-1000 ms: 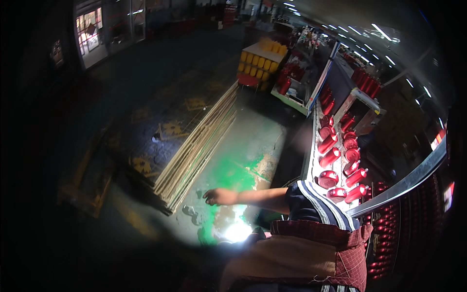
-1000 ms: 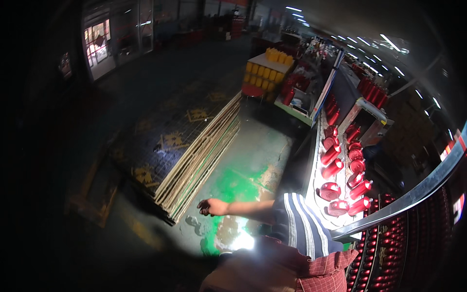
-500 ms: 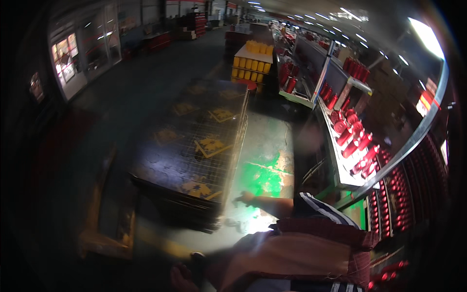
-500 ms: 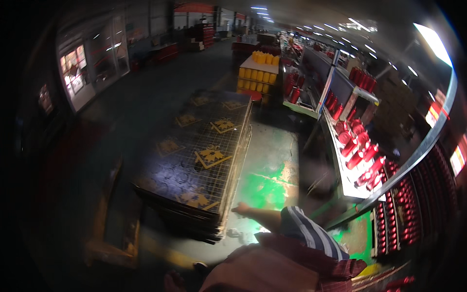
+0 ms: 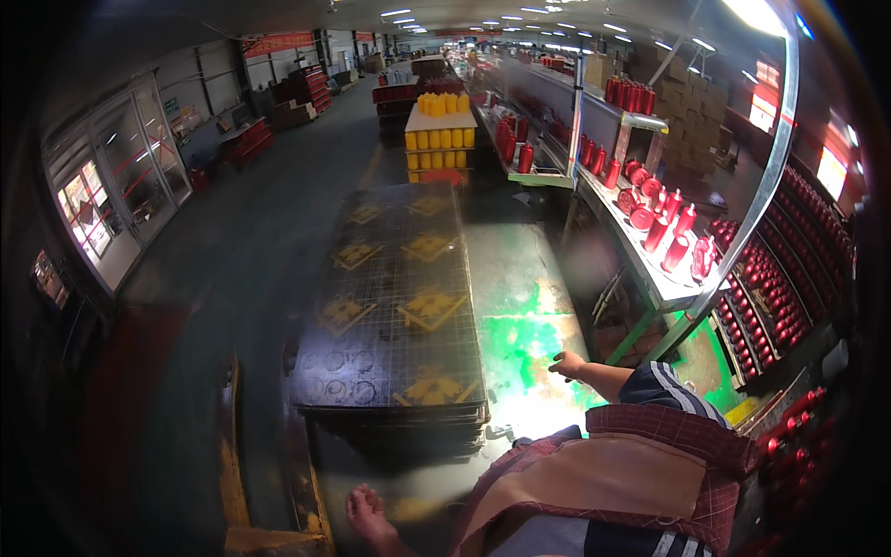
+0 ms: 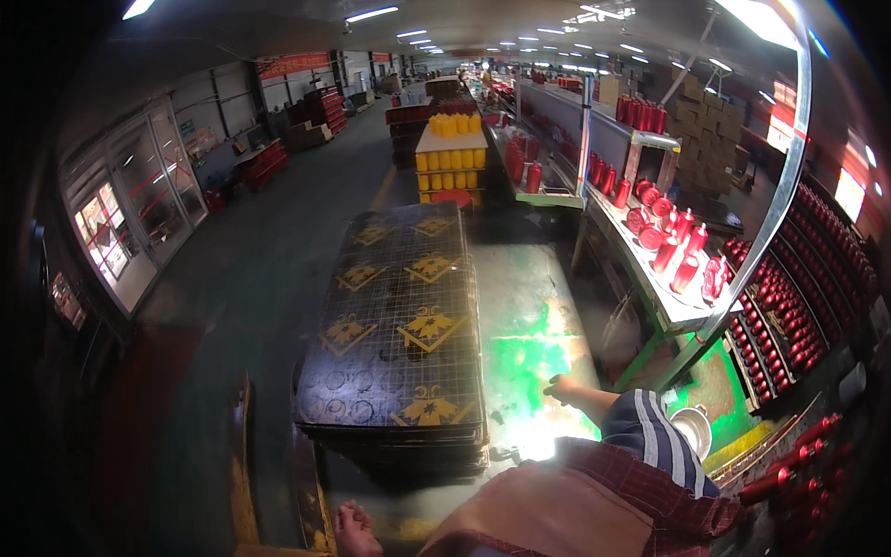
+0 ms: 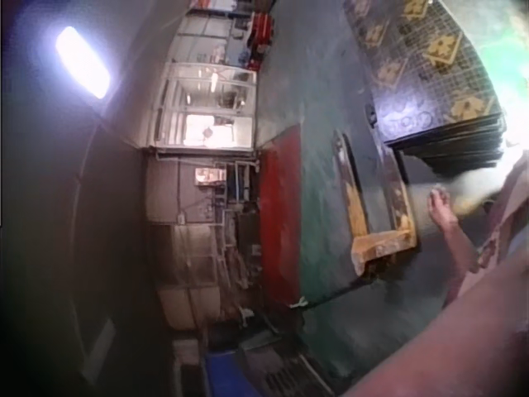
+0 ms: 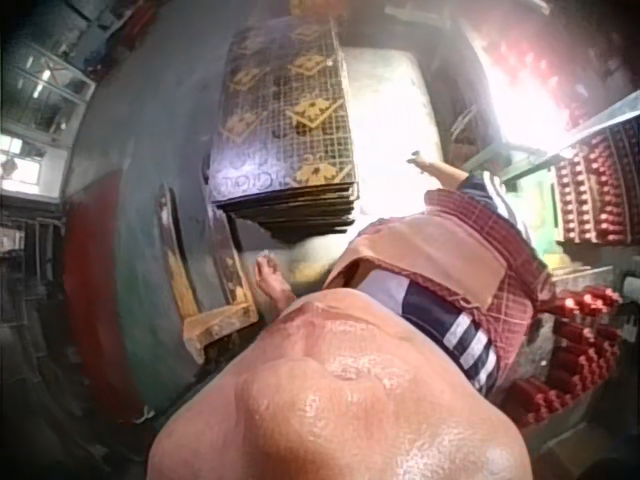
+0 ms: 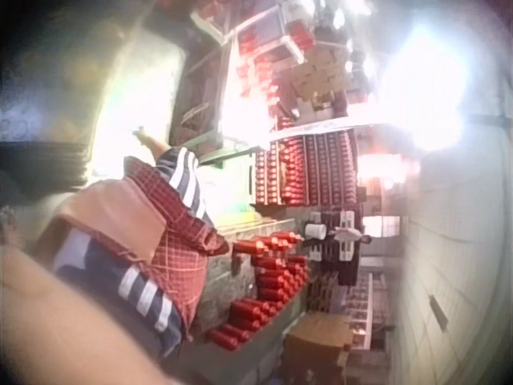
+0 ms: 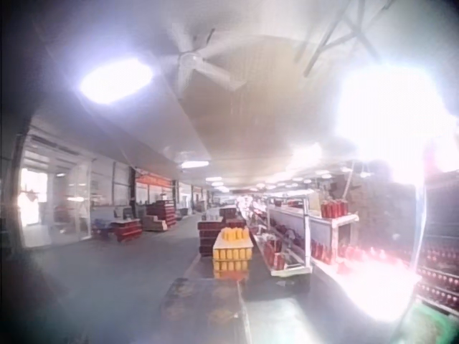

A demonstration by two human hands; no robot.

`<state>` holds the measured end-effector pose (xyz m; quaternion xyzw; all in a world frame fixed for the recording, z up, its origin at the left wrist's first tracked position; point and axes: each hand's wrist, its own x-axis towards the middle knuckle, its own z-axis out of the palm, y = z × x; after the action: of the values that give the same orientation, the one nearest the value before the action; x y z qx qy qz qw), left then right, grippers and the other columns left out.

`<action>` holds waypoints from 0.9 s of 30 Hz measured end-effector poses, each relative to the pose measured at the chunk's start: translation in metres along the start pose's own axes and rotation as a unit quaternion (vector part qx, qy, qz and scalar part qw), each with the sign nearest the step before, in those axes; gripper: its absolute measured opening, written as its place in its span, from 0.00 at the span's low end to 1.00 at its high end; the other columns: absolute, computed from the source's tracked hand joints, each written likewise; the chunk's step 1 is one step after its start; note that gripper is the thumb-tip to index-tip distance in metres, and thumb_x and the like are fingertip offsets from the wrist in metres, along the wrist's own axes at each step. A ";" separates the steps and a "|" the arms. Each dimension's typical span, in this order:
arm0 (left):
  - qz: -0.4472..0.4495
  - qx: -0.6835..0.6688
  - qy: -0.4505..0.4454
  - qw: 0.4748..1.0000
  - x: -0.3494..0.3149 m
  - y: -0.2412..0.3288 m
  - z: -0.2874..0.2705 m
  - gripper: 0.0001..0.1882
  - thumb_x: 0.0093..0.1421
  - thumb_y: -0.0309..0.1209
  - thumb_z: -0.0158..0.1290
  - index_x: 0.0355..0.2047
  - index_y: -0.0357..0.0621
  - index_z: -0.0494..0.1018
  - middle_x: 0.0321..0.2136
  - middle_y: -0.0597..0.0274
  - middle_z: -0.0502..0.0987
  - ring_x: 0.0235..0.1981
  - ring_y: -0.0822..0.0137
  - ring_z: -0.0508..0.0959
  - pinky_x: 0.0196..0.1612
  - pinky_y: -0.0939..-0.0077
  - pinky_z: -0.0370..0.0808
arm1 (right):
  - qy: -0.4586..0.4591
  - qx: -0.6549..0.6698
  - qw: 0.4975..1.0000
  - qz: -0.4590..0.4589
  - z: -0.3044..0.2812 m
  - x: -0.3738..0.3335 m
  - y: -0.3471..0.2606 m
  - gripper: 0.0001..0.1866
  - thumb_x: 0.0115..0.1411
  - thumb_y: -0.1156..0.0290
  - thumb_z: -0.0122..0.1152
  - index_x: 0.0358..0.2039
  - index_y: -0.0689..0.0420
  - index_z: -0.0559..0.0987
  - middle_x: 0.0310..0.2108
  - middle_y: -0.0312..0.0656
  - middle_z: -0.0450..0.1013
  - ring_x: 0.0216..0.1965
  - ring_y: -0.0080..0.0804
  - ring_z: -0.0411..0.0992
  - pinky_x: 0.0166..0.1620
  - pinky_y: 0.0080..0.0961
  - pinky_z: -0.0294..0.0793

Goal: The person repeatedly picks up red cylindrical cans from a rack and places them into a metal tray with circular indentations. The person also moves a white plastic crate and handles cardboard sheets during the process.

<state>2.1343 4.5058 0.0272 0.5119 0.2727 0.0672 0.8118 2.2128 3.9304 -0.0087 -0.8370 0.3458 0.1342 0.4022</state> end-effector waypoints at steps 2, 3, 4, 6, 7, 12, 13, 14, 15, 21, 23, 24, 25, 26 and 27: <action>-0.050 0.009 -0.023 0.998 -0.003 -0.020 0.017 0.11 0.65 0.41 0.52 0.42 0.52 0.73 0.40 0.70 0.78 0.39 0.73 0.75 0.42 0.73 0.71 | 0.008 0.005 1.000 0.000 -0.005 0.003 0.018 0.35 0.54 0.60 0.68 0.59 0.59 0.69 0.46 0.50 0.74 0.29 0.36 0.77 0.29 0.28 0.77; -0.068 0.014 -0.039 0.997 -0.003 -0.032 0.026 0.10 0.65 0.40 0.52 0.42 0.52 0.73 0.40 0.70 0.78 0.39 0.72 0.75 0.42 0.73 0.71 | 0.004 0.020 1.000 0.012 -0.007 0.008 0.026 0.34 0.53 0.61 0.68 0.58 0.60 0.71 0.45 0.49 0.75 0.33 0.36 0.77 0.30 0.29 0.79; -0.086 0.020 -0.056 0.995 -0.004 -0.045 0.033 0.10 0.65 0.40 0.52 0.42 0.51 0.73 0.40 0.69 0.78 0.39 0.72 0.75 0.42 0.73 0.71 | 0.003 0.035 0.999 0.018 -0.008 0.014 0.035 0.33 0.53 0.61 0.69 0.57 0.60 0.72 0.44 0.49 0.76 0.37 0.35 0.77 0.31 0.30 0.80; -0.114 0.047 -0.072 0.990 -0.002 -0.074 0.045 0.13 0.65 0.42 0.51 0.43 0.49 0.72 0.41 0.66 0.78 0.39 0.70 0.76 0.42 0.72 0.71 | -0.003 0.047 0.999 0.008 -0.012 0.033 0.051 0.31 0.53 0.62 0.68 0.56 0.60 0.73 0.42 0.47 0.77 0.40 0.35 0.77 0.33 0.32 0.81; -0.124 0.064 -0.072 0.988 0.000 -0.089 0.050 0.15 0.66 0.44 0.51 0.44 0.48 0.72 0.41 0.63 0.78 0.38 0.70 0.76 0.42 0.71 0.72 | -0.021 0.049 0.999 0.006 -0.014 0.046 0.059 0.31 0.53 0.62 0.68 0.56 0.59 0.73 0.41 0.46 0.77 0.40 0.35 0.77 0.33 0.32 0.81; -0.227 0.051 -0.229 0.945 0.041 -0.147 0.119 0.17 0.65 0.46 0.51 0.42 0.46 0.72 0.44 0.61 0.75 0.44 0.67 0.73 0.48 0.67 0.73 | -0.103 0.081 0.991 -0.013 -0.047 0.118 0.095 0.31 0.54 0.61 0.67 0.56 0.60 0.73 0.40 0.44 0.78 0.38 0.32 0.77 0.33 0.30 0.82; -0.237 0.040 -0.198 0.950 0.045 -0.156 0.148 0.18 0.65 0.48 0.51 0.44 0.46 0.71 0.47 0.60 0.74 0.47 0.66 0.72 0.51 0.67 0.72 | -0.118 0.100 0.988 -0.020 -0.056 0.131 0.100 0.31 0.55 0.60 0.67 0.56 0.61 0.73 0.40 0.44 0.77 0.37 0.32 0.77 0.33 0.30 0.82; -0.251 0.029 -0.165 0.953 0.041 -0.166 0.179 0.20 0.65 0.49 0.50 0.45 0.47 0.71 0.49 0.58 0.73 0.50 0.65 0.71 0.54 0.66 0.70 | -0.099 0.109 0.989 -0.031 -0.071 0.143 0.105 0.30 0.55 0.60 0.66 0.56 0.61 0.74 0.40 0.45 0.77 0.37 0.32 0.77 0.33 0.29 0.82; -0.267 0.024 -0.127 0.955 0.031 -0.174 0.208 0.21 0.65 0.50 0.50 0.46 0.47 0.70 0.52 0.57 0.72 0.53 0.63 0.70 0.56 0.65 0.69 | -0.087 0.119 0.988 -0.036 -0.082 0.151 0.112 0.30 0.55 0.59 0.66 0.55 0.61 0.74 0.40 0.45 0.77 0.37 0.32 0.77 0.33 0.29 0.82; -0.173 0.135 -0.231 0.948 -0.017 -0.177 0.396 0.29 0.67 0.54 0.44 0.35 0.34 0.74 0.39 0.51 0.79 0.36 0.61 0.77 0.42 0.64 0.75 | -0.078 0.242 0.967 0.021 -0.155 0.185 0.143 0.24 0.60 0.64 0.61 0.56 0.57 0.73 0.48 0.43 0.74 0.50 0.36 0.72 0.42 0.38 0.79; -0.171 0.178 -0.251 0.936 -0.013 -0.179 0.450 0.28 0.68 0.50 0.45 0.28 0.33 0.73 0.35 0.48 0.79 0.34 0.60 0.78 0.40 0.63 0.77 | -0.043 0.332 0.942 -0.002 -0.175 0.185 0.155 0.20 0.61 0.65 0.60 0.52 0.56 0.75 0.46 0.41 0.74 0.47 0.33 0.73 0.42 0.34 0.78; -0.189 0.187 -0.249 0.931 -0.010 -0.183 0.475 0.26 0.68 0.48 0.47 0.19 0.40 0.68 0.35 0.49 0.80 0.30 0.63 0.80 0.32 0.68 0.80 | -0.020 0.336 0.942 -0.005 -0.186 0.182 0.163 0.19 0.60 0.65 0.61 0.51 0.56 0.75 0.44 0.39 0.75 0.46 0.31 0.73 0.41 0.33 0.78; -0.213 0.218 -0.282 0.909 -0.001 -0.185 0.499 0.27 0.68 0.50 0.46 0.20 0.41 0.69 0.35 0.50 0.80 0.31 0.65 0.80 0.32 0.69 0.79 | 0.016 0.343 0.939 -0.011 -0.196 0.178 0.172 0.18 0.59 0.66 0.61 0.50 0.56 0.76 0.43 0.38 0.75 0.44 0.30 0.73 0.40 0.32 0.78; -0.219 0.231 -0.299 0.900 0.006 -0.190 0.521 0.25 0.68 0.48 0.47 0.22 0.40 0.70 0.35 0.50 0.80 0.32 0.64 0.79 0.34 0.69 0.79 | 0.037 0.365 0.930 0.013 -0.206 0.171 0.181 0.18 0.58 0.66 0.61 0.49 0.56 0.76 0.41 0.36 0.75 0.42 0.27 0.73 0.39 0.30 0.78; -0.231 0.241 -0.314 0.889 0.014 -0.198 0.545 0.23 0.67 0.46 0.49 0.23 0.39 0.72 0.36 0.49 0.79 0.33 0.63 0.79 0.35 0.69 0.78 | 0.060 0.407 0.911 0.020 -0.214 0.162 0.191 0.18 0.59 0.67 0.60 0.49 0.56 0.76 0.41 0.35 0.75 0.41 0.26 0.73 0.38 0.28 0.78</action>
<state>2.3909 3.9863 0.0287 0.6086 0.1221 -0.3547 0.6992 2.1876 3.6071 -0.0640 -0.6001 0.4104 -0.0613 0.6839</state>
